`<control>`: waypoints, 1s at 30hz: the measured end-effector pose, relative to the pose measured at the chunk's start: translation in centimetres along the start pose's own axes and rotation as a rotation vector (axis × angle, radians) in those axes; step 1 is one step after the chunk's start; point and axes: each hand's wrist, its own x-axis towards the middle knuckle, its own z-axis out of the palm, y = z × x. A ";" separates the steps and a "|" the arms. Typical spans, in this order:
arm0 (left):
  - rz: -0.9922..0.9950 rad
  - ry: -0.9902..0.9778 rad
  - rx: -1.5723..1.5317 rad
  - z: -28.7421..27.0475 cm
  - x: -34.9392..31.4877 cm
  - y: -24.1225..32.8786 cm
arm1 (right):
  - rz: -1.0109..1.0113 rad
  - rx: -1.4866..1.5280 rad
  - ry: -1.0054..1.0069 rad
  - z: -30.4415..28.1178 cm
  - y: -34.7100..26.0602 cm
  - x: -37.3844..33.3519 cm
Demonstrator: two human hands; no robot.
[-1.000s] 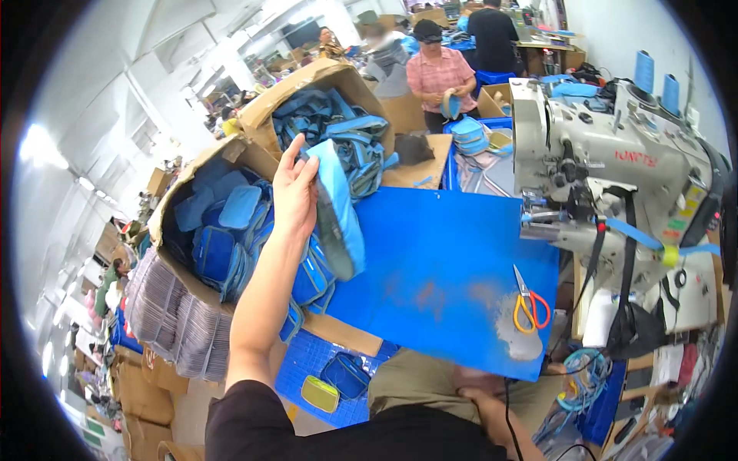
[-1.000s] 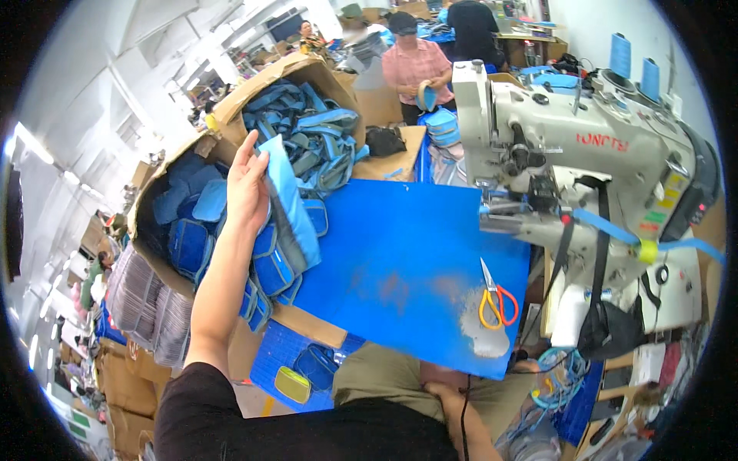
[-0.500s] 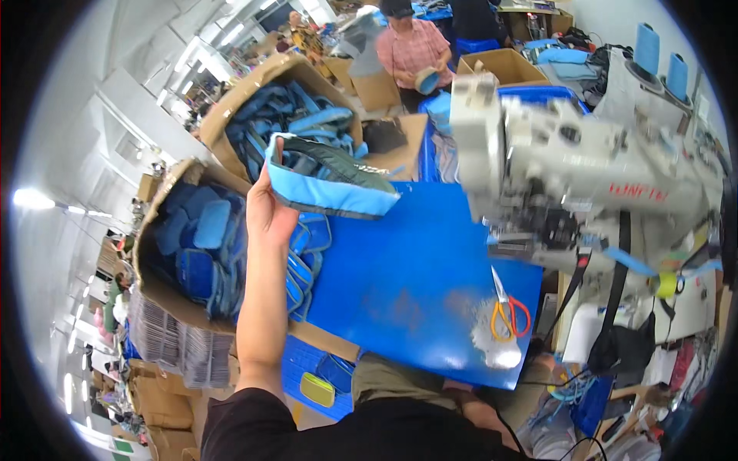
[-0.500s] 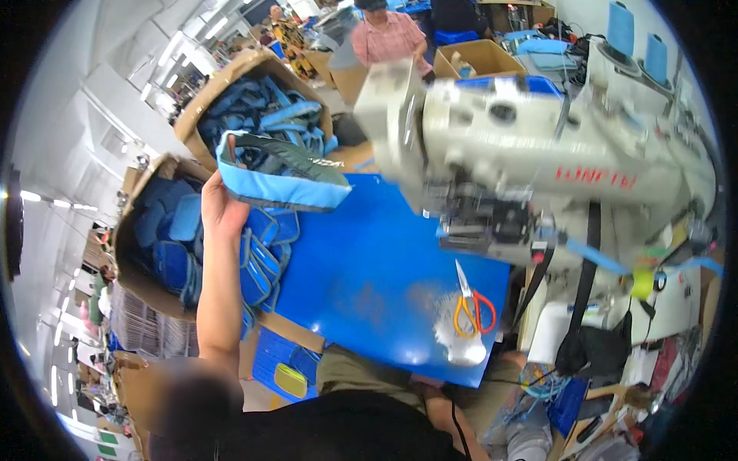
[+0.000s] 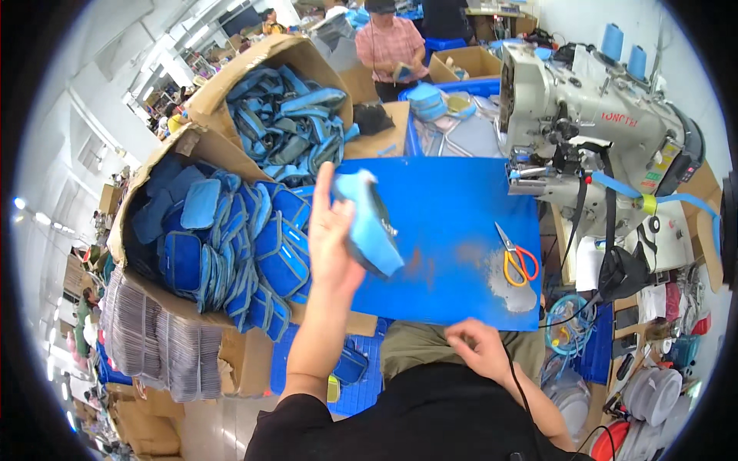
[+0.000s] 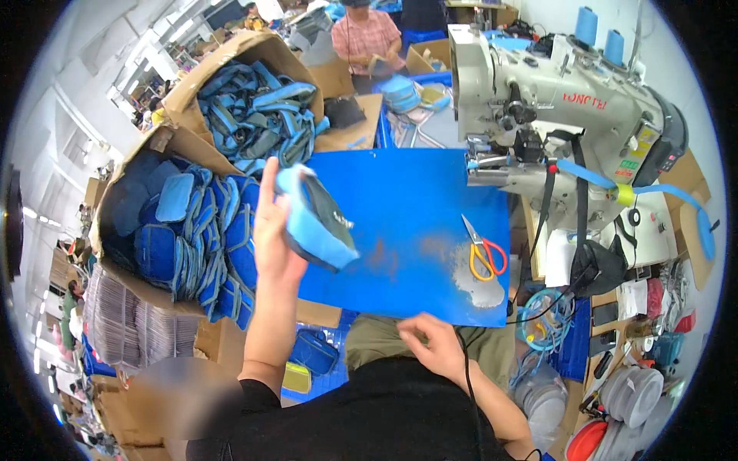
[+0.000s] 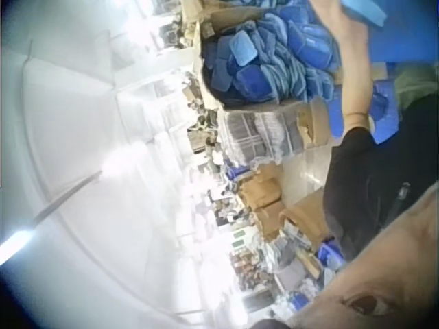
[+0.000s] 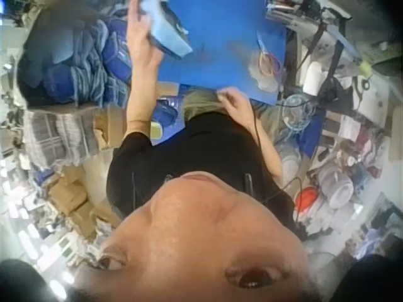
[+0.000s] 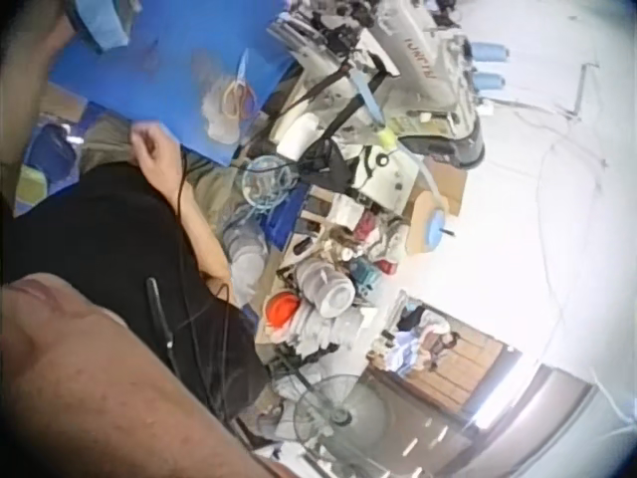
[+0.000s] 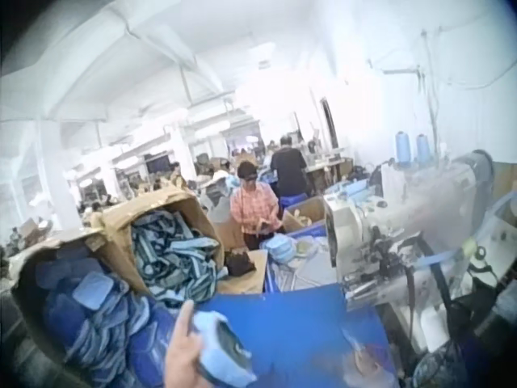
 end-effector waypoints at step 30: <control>-0.806 0.008 -0.152 3.3 -6.8 -13.5 | -0.100 -0.289 0.275 -15.3 -5.4 -12.7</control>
